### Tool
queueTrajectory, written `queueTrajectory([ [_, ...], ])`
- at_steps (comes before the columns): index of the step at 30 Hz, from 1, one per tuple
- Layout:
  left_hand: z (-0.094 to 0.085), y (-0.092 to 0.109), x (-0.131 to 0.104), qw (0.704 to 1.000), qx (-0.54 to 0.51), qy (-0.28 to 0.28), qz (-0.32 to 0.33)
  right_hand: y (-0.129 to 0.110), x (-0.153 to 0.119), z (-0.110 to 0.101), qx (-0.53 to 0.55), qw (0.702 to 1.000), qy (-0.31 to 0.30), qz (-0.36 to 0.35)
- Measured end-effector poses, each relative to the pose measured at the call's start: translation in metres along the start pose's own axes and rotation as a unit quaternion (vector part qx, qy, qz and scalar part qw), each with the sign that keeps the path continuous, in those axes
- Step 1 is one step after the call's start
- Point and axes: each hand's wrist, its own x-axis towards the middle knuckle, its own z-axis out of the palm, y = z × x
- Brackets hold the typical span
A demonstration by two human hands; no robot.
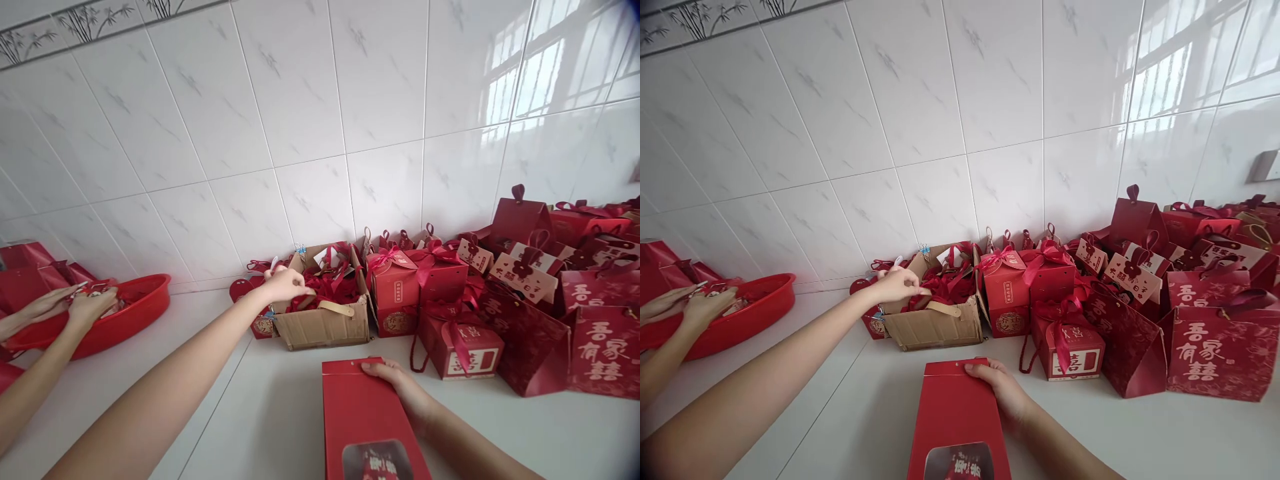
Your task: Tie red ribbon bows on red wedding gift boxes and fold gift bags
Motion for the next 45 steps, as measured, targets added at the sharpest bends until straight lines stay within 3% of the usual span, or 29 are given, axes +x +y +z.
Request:
queueTrajectory([
  [3, -0.009, 0.005, -0.012, 0.988, -0.151, 0.031, 0.004, 0.001, 0.001, -0.002, 0.002, 1.0, 0.007, -0.002],
  [9, -0.013, 0.017, -0.064, 0.923, -0.381, 0.058, 0.022, 0.001, -0.001, -0.001, 0.002, 1.0, 0.022, -0.003],
  [14, 0.005, 0.019, -0.102, 0.781, -0.622, 0.057, -0.02, -0.002, -0.006, 0.004, -0.001, 1.0, 0.031, -0.006],
  [16, 0.016, 0.014, -0.113, 0.757, -0.651, 0.053, -0.035, -0.002, -0.006, 0.004, -0.009, 1.0, 0.023, -0.011],
  [22, 0.056, -0.018, -0.143, 0.738, -0.673, -0.039, -0.02, 0.002, -0.004, -0.001, -0.026, 0.999, 0.015, -0.012],
  [27, 0.078, -0.033, -0.154, 0.726, -0.684, -0.068, -0.022, -0.004, -0.01, -0.003, -0.029, 0.999, 0.023, -0.03],
  [30, 0.085, -0.036, -0.156, 0.734, -0.677, -0.057, -0.011, -0.017, -0.017, -0.008, -0.053, 0.99, 0.067, -0.112],
  [33, 0.079, -0.036, -0.156, 0.735, -0.677, -0.037, 0.014, -0.029, -0.025, -0.013, -0.081, 0.954, 0.139, -0.253],
  [36, 0.055, -0.021, -0.154, 0.735, -0.676, -0.024, 0.055, -0.033, -0.031, -0.012, -0.16, 0.892, 0.186, -0.38],
  [38, 0.032, 0.0, -0.152, 0.739, -0.666, -0.034, 0.094, -0.03, -0.032, -0.005, -0.242, 0.856, 0.197, -0.413],
  [41, 0.001, 0.047, -0.155, 0.748, -0.622, -0.007, 0.231, -0.02, -0.031, 0.008, -0.302, 0.85, 0.175, -0.396],
  [45, -0.015, 0.099, -0.171, 0.735, -0.598, 0.073, 0.311, -0.013, -0.028, 0.009, -0.313, 0.845, 0.163, -0.401],
])
